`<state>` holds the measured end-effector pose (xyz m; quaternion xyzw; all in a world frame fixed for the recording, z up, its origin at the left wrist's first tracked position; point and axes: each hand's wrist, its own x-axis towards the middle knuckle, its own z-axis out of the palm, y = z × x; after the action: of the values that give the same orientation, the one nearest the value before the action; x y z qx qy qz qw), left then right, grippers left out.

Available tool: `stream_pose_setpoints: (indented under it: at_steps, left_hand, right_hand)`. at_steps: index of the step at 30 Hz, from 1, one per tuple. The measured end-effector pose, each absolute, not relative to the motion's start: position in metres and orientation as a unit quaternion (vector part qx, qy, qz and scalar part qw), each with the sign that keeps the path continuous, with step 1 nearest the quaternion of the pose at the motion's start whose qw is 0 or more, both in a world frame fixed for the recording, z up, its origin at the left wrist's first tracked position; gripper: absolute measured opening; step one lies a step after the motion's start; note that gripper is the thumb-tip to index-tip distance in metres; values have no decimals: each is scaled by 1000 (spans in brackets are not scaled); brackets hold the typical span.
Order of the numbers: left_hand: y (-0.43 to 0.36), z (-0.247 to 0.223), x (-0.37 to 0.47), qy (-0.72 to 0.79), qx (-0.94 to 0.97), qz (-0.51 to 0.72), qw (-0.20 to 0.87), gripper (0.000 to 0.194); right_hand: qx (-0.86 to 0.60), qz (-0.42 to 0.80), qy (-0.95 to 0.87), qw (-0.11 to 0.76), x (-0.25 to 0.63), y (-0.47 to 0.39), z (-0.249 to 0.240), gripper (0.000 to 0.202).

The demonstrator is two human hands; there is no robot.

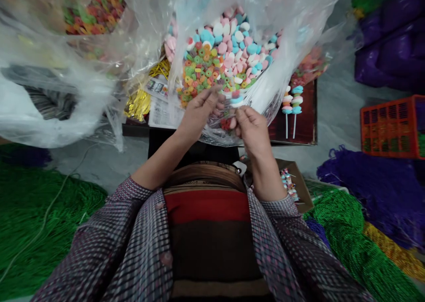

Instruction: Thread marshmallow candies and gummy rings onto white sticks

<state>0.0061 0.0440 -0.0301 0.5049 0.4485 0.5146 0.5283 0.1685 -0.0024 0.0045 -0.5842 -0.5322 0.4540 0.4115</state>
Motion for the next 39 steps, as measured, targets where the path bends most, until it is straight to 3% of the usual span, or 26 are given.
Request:
stream_pose_setpoints:
  at_steps: [4, 8, 12, 18, 21, 25, 30, 35, 39]
  left_hand:
    - [59, -33, -17, 484, 612, 480, 401, 34]
    - [58, -42, -19, 526, 717, 368, 274, 26]
    - [53, -50, -11, 546, 768, 284, 174, 31]
    - [51, -49, -9, 563, 779, 245, 129, 37]
    - [51, -48, -11, 554, 780, 260, 131, 33]
    - [52, -41, -14, 539, 756, 321, 187, 30]
    - [60, -33, -5, 511, 611, 431, 425, 39]
    - [70, -34, 5, 484, 444, 481, 581, 32]
    - [67, -29, 3, 482, 357, 501, 624, 17]
  right_hand:
    - [-609, 374, -544, 440, 183, 14, -2, 43]
    - [-617, 276, -608, 416, 192, 42, -15, 49]
    - [-651, 171, -641, 370, 198, 88, -24, 48]
    - [-698, 121, -673, 214, 191, 130, -27, 17]
    - [-704, 124, -670, 200, 192, 129, -28, 14]
    - [-687, 158, -631, 323, 198, 115, -28, 28]
    - [-609, 272, -592, 452, 172, 75, -19, 39]
    - [-543, 340, -627, 443, 152, 65, -12, 35]
    - [-611, 214, -649, 398, 170, 107, -17, 34]
